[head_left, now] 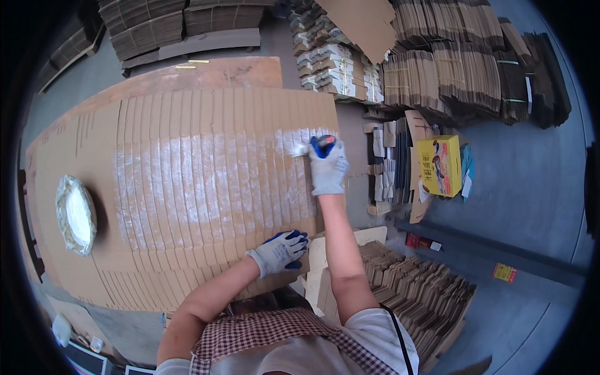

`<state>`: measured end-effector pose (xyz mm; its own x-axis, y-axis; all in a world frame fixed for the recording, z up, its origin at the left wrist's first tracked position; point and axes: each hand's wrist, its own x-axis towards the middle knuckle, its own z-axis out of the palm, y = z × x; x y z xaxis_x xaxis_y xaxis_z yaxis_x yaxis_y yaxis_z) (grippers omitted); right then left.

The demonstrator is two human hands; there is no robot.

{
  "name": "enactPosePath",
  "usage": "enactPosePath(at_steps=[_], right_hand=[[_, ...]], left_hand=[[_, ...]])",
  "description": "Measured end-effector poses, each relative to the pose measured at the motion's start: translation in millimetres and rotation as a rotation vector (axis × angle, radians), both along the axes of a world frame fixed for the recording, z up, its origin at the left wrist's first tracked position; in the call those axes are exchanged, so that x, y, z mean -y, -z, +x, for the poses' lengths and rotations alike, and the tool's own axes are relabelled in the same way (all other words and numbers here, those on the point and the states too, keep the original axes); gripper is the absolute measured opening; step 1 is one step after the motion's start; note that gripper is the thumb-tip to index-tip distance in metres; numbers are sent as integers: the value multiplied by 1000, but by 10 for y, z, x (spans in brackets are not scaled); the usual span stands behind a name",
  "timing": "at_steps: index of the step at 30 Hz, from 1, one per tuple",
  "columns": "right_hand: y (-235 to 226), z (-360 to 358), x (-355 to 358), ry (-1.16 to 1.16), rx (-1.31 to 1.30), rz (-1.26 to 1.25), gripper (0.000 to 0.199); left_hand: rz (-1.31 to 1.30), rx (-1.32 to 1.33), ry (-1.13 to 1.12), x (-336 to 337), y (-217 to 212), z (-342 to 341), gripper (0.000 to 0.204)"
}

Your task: The person aligns a large flat cardboard sheet on a workbench, then uses a putty knife to scoop white paste from a foil-wrapped container and spreads it evenly across the cardboard surface. The person repeatedly dips the tool and continues spreading the paste over a large area of the sheet.

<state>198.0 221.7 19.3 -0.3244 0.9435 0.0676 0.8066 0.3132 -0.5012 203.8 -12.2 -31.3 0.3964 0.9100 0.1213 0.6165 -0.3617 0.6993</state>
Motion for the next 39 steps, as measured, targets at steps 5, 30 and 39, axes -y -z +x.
enactPosePath(at_steps=[5, 30, 39], right_hand=[[-237, 247, 240, -96, -56, -74, 54], [-28, 570, 576, -749, 124, 214, 55], [242, 449, 106, -600, 101, 233, 49]], left_hand=[[-17, -23, -1, 1, -36, -9, 50], [-41, -84, 45, -69, -11, 39, 50], [49, -55, -2, -38, 40, 46, 49]])
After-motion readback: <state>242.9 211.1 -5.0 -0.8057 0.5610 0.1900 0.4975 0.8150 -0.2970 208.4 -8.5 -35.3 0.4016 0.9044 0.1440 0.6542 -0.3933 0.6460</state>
